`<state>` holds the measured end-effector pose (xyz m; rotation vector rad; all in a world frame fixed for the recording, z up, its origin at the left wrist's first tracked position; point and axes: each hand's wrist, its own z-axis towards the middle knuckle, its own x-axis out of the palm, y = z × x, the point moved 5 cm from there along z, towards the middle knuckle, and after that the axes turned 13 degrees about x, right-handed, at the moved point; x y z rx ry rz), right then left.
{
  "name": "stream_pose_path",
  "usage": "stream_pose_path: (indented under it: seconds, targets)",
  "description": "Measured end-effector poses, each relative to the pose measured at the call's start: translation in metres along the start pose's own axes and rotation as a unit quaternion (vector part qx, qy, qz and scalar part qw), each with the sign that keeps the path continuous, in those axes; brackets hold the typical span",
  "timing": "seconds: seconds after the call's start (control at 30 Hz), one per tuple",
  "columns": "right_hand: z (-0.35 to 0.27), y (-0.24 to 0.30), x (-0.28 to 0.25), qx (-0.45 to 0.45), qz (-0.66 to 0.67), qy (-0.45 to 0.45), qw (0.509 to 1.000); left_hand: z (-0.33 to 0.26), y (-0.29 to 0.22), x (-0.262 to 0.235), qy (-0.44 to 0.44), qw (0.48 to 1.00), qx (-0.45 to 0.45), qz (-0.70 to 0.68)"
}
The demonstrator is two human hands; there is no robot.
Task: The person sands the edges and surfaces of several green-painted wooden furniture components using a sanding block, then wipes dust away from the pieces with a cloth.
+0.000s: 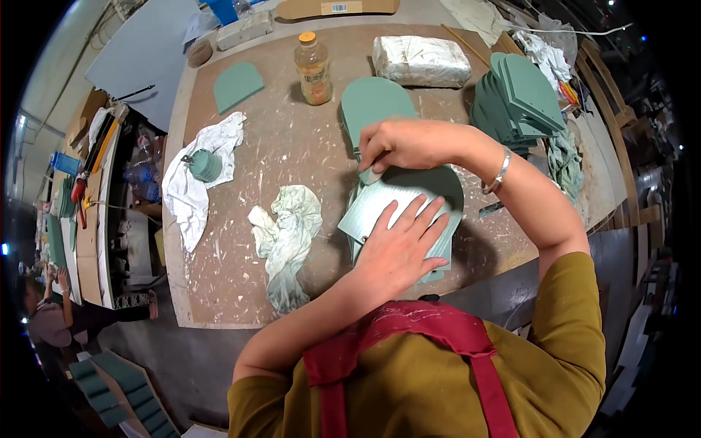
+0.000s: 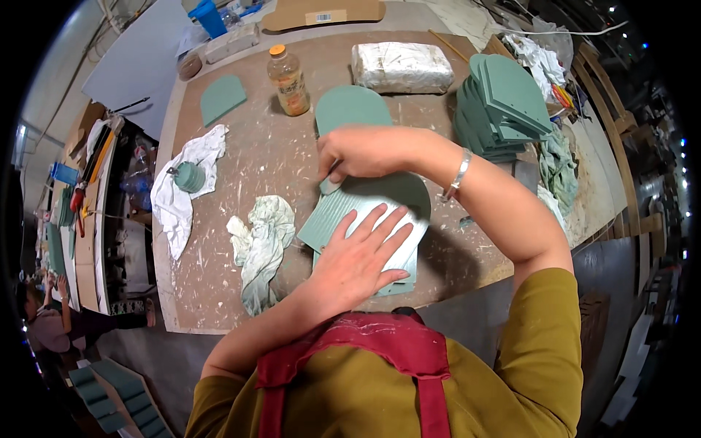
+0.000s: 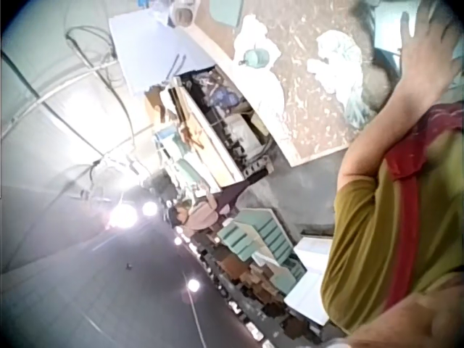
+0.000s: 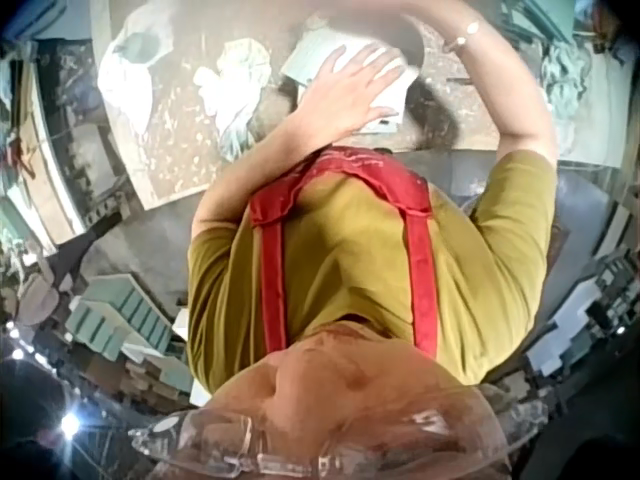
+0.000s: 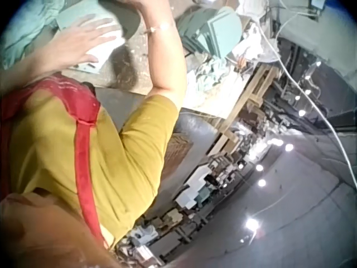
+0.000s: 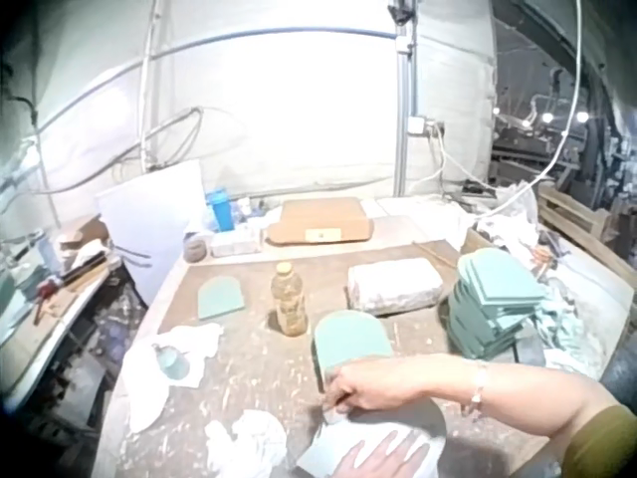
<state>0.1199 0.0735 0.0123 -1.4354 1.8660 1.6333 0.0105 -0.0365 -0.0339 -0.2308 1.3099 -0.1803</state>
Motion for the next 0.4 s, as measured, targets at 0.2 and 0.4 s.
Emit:
stream_pose_path:
  seconds: [0.2, 0.4]
  targets:
    - [-0.016, 0.035, 0.030, -0.066, -0.011, -0.146, 0.987, -0.002, 0.002, 0.006, 0.024, 0.999, -0.011, -0.025]
    - [-0.034, 0.020, 0.044, 0.001, -0.040, -0.282, 0.958, 0.000, 0.002, 0.005, 0.114, 0.992, -0.037, -0.029]
